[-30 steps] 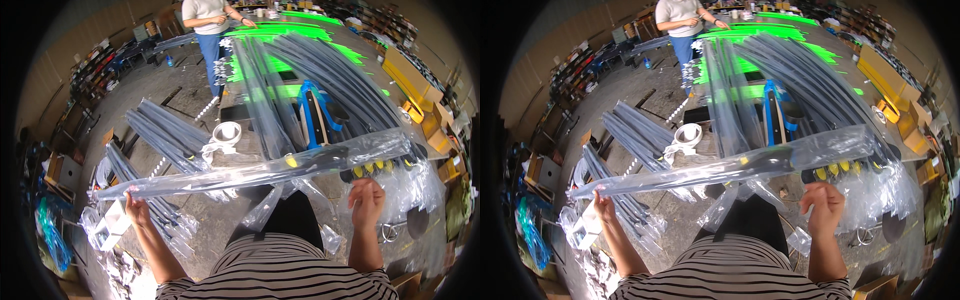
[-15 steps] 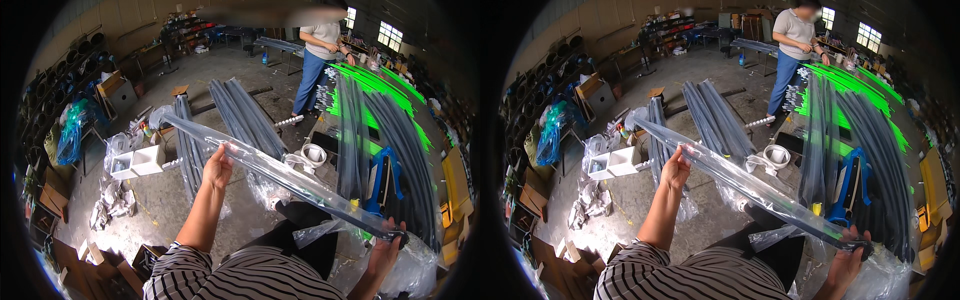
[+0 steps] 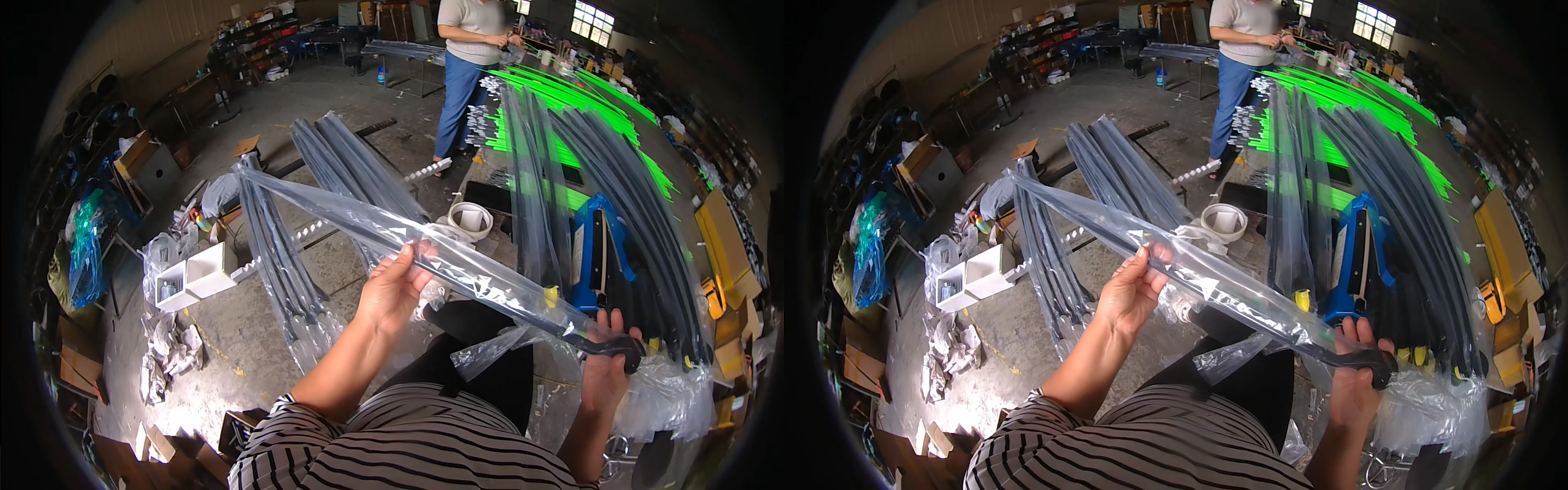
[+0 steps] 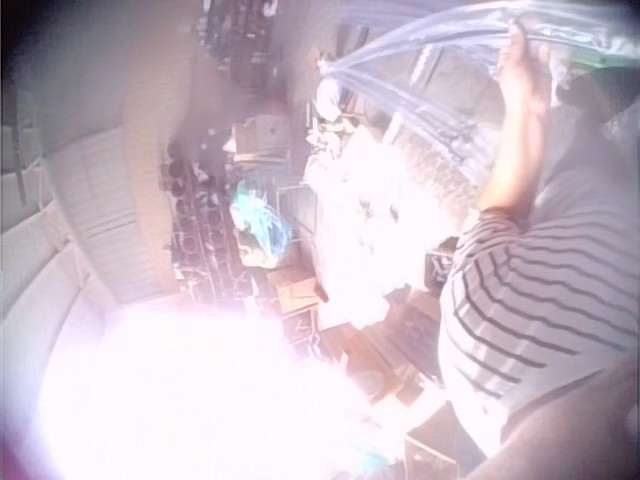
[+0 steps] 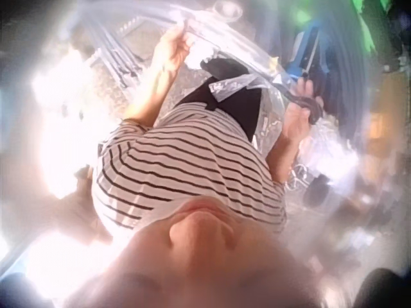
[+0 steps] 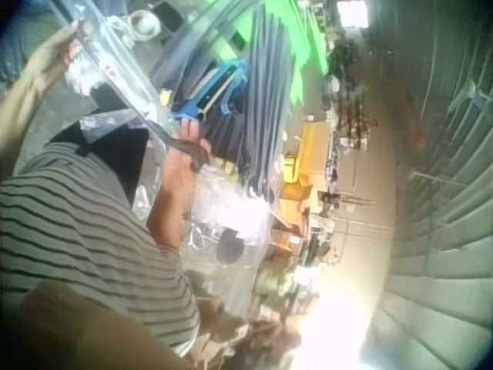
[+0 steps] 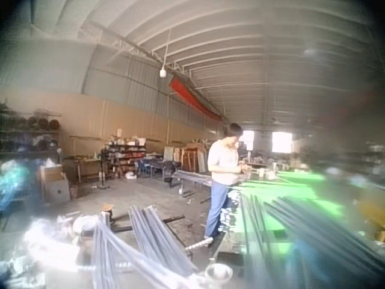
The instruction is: The person seals clear plastic sleeves containing long metal rods using a handheld heat sealer. They repeatedly pick up a rod, place it in the sealer, press the handle to seal the plastic, and then set the sealed rod aside. Another person is visible in the background working with similar materials.
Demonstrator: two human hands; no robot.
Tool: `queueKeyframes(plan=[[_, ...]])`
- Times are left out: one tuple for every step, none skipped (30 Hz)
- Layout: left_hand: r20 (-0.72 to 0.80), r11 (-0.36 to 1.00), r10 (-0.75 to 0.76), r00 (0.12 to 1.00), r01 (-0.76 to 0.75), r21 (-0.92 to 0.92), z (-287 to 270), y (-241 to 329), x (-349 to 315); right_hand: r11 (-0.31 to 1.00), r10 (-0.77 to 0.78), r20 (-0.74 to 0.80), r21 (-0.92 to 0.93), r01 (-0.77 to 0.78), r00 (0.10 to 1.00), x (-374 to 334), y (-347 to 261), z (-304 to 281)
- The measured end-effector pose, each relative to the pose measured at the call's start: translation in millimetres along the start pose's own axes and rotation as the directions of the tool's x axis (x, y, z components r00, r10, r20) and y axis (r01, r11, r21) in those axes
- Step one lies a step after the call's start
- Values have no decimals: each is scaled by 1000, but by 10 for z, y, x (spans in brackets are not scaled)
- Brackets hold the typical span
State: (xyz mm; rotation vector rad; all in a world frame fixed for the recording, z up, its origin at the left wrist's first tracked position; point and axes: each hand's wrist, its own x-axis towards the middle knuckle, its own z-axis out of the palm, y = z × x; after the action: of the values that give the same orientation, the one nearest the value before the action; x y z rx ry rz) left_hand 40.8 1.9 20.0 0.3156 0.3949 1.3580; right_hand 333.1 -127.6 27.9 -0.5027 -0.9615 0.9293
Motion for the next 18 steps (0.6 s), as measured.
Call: queueKeyframes(plan=[[2,1000,-19,1000,19,23,43,-39,-48,1000,-9,41,16,9,999,20,27,23],[6,998,-43,999,43,47,82,-91,-88,999,2,-2,32,-2,1000,31,25,99],[14,995,-64,998,63,74,109,-150,-113,999,10,-43,54,-7,999,48,29,173],[44,994,-92,995,90,62,116,-232,-120,998,17,-33,58,-15,999,63,38,192],[71,993,-102,992,98,66,141,-295,-139,998,24,-23,62,-22,999,72,60,191],[99,992,-114,989,107,71,187,-342,-176,997,21,1,76,-21,1000,75,79,191],[110,990,-127,986,119,72,200,-394,-190,994,12,9,105,-13,1000,75,103,212],[120,989,-135,983,127,74,211,-439,-206,992,23,19,123,-26,1000,84,123,223],[103,984,-142,984,129,121,244,-446,-216,990,32,24,136,-35,999,85,119,234],[134,982,-129,982,109,152,251,-444,-207,988,50,36,145,-54,998,96,110,259],[168,980,-118,979,87,181,242,-438,-199,985,66,47,154,-72,997,107,96,278],[168,982,-91,982,60,180,239,-423,-187,990,68,58,120,-74,996,126,77,275],[160,983,-56,985,26,182,208,-394,-167,992,78,73,93,-84,994,156,85,266],[150,984,-23,988,-4,176,179,-379,-143,997,53,74,51,-57,996,177,42,280],[139,984,24,990,-48,169,134,-330,-136,997,5,24,73,-7,1000,170,2,239],[123,982,26,992,-49,185,67,-289,-99,995,-41,-24,95,43,999,159,-36,192],[100,978,39,994,-59,203,7,-245,-65,989,-79,-65,122,86,995,159,-51,155],[75,972,52,996,-68,223,-32,-218,-45,980,-114,-105,149,129,988,165,-68,119]])
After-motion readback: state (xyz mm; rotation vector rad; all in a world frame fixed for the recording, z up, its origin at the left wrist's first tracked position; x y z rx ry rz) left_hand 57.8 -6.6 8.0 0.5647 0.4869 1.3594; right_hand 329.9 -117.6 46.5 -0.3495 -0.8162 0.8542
